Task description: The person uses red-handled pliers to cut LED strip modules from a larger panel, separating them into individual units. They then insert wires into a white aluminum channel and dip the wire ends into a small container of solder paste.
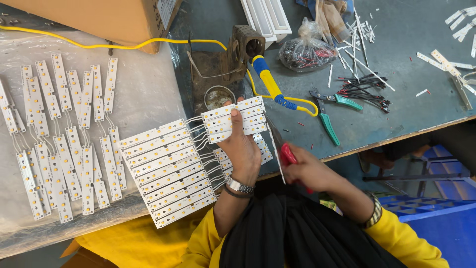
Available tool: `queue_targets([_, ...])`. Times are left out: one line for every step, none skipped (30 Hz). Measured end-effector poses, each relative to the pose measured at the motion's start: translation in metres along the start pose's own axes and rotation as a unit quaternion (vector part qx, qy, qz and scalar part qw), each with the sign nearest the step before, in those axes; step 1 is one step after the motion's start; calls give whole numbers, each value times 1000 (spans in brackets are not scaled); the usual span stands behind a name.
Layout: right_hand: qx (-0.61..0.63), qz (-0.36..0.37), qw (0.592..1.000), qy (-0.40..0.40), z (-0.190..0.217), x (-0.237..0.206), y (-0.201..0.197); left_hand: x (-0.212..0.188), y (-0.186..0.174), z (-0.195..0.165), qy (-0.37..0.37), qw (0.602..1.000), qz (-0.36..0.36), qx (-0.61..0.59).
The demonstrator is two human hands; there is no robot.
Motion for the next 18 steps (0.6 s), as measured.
queue_targets([-154, -61, 986, -25, 4, -1, -3, -1, 1, 0, 11, 1000, 0, 3])
queue_targets([-305, -120, 944, -48, 9, -2, -3, -2, 2, 1, 21, 1000, 0, 6])
queue_targets([-448, -175, 874, -71, 17, -4, -2, -2, 3, 1, 32, 999, 1, 8])
queue_targets([-458, -185, 867, -64, 17, -4, 0, -2, 4, 2, 33, 999, 5, 6])
queue_targets([-468, -193, 861, -58, 17, -5, 2, -2, 3, 1, 35, 999, 8, 6])
queue_targets([-478, -200, 854, -52, 17, -6, 2, -2, 3, 1, 37, 999, 10, 6])
queue_targets([-344, -150, 926, -32, 11, -5, 2, -1, 1, 2, 25, 1000, 7, 4])
queue_targets([-202, -96, 975, -12, 6, -4, 0, -1, -1, 2, 12, 1000, 5, 2])
queue_targets([-55, -39, 998, 8, 3, -5, 1, 0, -2, 2, 0, 1000, 2, -1])
queue_targets([77, 17, 997, 27, 0, -7, 2, 1, -3, 2, -2, 1000, 5, -3])
queue_targets([208, 74, 974, 45, 0, -7, 5, 1, -4, 1, -4, 1000, 8, -6])
queue_targets([334, 128, 932, 64, 1, -8, 8, 2, -4, 2, -6, 1000, 10, -9])
queue_targets([332, 130, 932, 63, 1, -8, 7, 2, -5, 2, -4, 1000, 7, -11])
queue_targets([330, 132, 933, 60, 1, -7, 6, 2, -5, 3, -2, 1000, 4, -12])
queue_targets([328, 133, 934, 58, 2, -6, 7, 3, -5, 4, 0, 1000, 1, -13])
queue_targets([209, 79, 973, 49, 0, -4, 2, 3, -5, 5, 5, 1000, 3, -14])
queue_targets([87, 24, 995, 39, 1, -3, -3, 3, -4, 5, 10, 1000, 5, -14])
queue_targets([-37, -33, 998, 28, 3, -4, -7, 3, -3, 6, 15, 1000, 7, -14])
Point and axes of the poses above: each hand's wrist, its own x-axis towards the middle knuckle, its own y-axis out of the palm, z = x × y, the point moved 6 cm from there along x, towards the middle knuckle, and after that the axes turned 8 degrees about x, right-handed, at the moved point
